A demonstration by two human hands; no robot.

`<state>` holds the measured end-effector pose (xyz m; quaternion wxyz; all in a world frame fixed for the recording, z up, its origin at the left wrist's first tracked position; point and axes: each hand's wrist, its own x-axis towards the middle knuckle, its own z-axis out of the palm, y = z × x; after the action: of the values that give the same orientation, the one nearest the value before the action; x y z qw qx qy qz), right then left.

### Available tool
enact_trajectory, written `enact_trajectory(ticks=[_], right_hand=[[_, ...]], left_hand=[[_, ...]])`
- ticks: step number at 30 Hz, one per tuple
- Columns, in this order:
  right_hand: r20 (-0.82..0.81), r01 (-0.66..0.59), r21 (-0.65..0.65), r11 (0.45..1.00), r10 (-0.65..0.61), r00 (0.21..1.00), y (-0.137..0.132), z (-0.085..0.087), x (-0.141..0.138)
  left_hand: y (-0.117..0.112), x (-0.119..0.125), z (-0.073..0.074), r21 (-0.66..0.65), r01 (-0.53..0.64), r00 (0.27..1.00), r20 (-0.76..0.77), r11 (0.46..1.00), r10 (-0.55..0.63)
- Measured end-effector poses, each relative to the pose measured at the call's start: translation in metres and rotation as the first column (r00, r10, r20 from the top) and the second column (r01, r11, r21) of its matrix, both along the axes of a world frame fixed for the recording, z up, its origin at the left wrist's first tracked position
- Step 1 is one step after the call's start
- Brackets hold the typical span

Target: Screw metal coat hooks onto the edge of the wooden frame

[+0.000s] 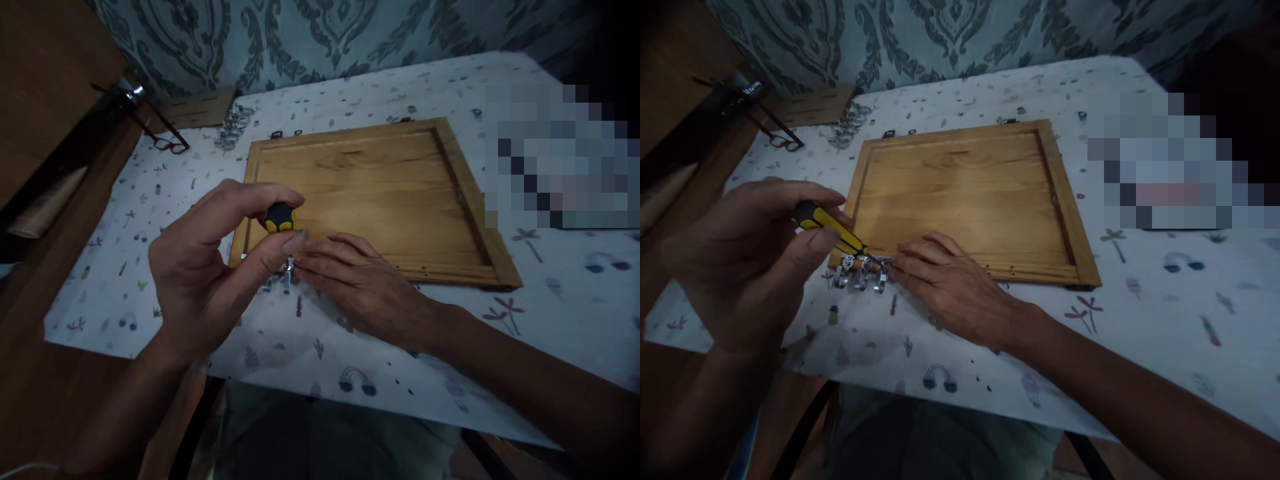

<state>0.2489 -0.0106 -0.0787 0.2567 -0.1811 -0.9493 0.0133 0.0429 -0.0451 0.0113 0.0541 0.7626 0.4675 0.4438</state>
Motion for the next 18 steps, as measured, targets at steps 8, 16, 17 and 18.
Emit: enact_trajectory(ticks=[8,16,17,18], right_hand=[[0.004,-0.014,0.000,1.000,0.014,1.000,0.0015,0.0006,-0.0011],[0.033,-0.002,-0.018,1.000,0.002,0.999,0.0011,-0.0034,0.0014],[0.029,-0.005,-0.018,1.000,0.006,1.000,0.0010,-0.0036,0.0014],[0.025,-0.008,-0.021,1.000,0.009,1.000,0.0009,-0.0036,0.0013]], left_hand=[[0.0005,-0.0018,-0.0002,-0.011,0.007,0.999,0.031,1.000,-0.006],[-0.0047,0.0018,0.0045,0.011,-0.071,0.997,0.018,0.997,0.071],[-0.0056,0.0020,0.0047,0.016,-0.098,0.995,0.033,0.995,0.098],[-0.0062,0.0021,0.0045,0.019,-0.125,0.991,0.050,0.992,0.124]])
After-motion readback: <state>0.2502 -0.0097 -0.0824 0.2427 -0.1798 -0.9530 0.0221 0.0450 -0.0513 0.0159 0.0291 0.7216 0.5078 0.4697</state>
